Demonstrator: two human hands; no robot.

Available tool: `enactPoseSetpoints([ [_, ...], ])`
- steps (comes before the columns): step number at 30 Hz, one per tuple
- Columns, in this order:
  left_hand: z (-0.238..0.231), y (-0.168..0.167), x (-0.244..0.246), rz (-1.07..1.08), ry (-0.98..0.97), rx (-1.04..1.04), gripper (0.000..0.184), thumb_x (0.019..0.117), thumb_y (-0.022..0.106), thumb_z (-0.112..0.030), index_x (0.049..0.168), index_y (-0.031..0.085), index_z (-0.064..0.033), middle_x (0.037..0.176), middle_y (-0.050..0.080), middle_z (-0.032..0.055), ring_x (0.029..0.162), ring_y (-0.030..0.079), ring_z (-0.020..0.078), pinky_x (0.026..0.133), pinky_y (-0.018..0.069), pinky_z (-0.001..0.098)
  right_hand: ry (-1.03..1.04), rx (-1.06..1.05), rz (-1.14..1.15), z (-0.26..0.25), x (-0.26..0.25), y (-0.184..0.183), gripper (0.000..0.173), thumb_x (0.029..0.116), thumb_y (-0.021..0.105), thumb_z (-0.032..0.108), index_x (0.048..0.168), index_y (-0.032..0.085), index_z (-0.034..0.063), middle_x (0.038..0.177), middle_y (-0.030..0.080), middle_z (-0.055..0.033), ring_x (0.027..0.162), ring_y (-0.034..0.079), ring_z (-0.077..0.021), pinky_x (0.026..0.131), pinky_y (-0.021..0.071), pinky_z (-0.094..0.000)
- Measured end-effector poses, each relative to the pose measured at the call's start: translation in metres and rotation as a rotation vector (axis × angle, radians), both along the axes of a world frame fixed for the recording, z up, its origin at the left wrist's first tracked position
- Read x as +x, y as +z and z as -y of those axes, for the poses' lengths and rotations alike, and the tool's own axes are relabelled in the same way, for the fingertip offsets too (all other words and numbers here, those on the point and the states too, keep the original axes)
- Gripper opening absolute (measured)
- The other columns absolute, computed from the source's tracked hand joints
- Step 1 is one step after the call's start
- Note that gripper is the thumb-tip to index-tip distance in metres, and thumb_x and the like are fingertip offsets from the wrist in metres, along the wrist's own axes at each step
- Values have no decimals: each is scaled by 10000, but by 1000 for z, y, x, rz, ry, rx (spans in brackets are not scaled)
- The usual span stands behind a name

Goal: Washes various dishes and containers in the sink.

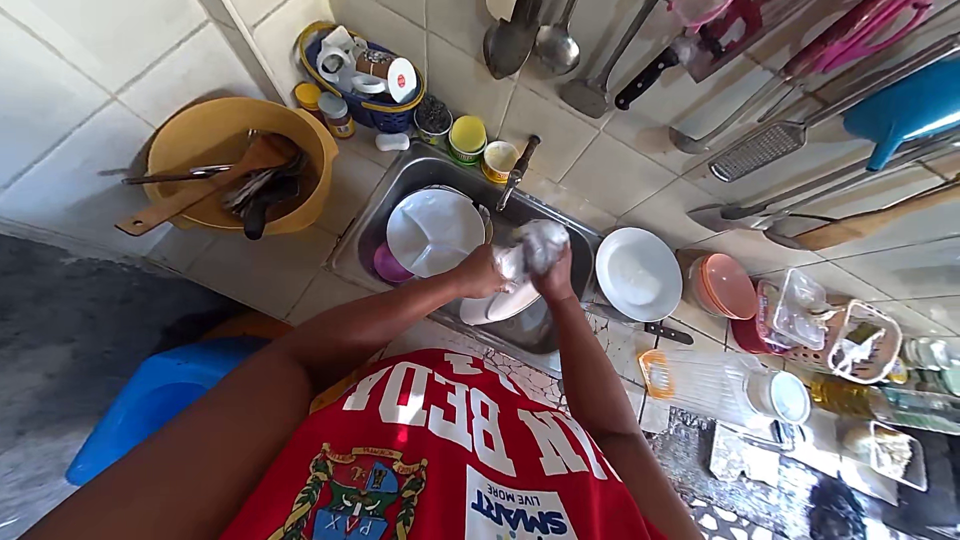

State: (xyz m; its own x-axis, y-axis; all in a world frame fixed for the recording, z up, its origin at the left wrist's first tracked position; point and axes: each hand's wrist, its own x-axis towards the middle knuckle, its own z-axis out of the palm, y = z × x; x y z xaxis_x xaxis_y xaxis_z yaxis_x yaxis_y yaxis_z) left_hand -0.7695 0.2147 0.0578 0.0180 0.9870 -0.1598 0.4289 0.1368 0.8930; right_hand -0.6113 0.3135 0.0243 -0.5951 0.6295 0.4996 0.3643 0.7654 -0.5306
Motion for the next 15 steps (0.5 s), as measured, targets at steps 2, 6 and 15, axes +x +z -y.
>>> enactPoseSetpoints([
  [2,12,5,4,-12,53,40,395,821,843,-83,1149,673,58,1044,708,215,982,688,295,916,536,487,-212,-328,-133,-22,14,-14,335,998,545,96,1218,630,-142,1188,674,-287,1131,664,-319,1018,527,-456],
  [6,25,-2,7,79,140,113,411,817,835,-79,1161,662,64,1047,709,197,978,692,248,928,546,431,-491,-685,-370,-53,36,-56,452,1106,335,224,1339,576,-79,1252,641,-239,1134,626,-248,1010,507,-428],
  [15,-19,16,5,-23,16,-80,309,814,847,-134,1007,693,51,954,695,188,934,669,294,876,523,514,-185,-156,288,-25,-18,51,340,938,633,194,1157,714,-53,1087,725,-281,1064,693,-461,917,506,-664],
])
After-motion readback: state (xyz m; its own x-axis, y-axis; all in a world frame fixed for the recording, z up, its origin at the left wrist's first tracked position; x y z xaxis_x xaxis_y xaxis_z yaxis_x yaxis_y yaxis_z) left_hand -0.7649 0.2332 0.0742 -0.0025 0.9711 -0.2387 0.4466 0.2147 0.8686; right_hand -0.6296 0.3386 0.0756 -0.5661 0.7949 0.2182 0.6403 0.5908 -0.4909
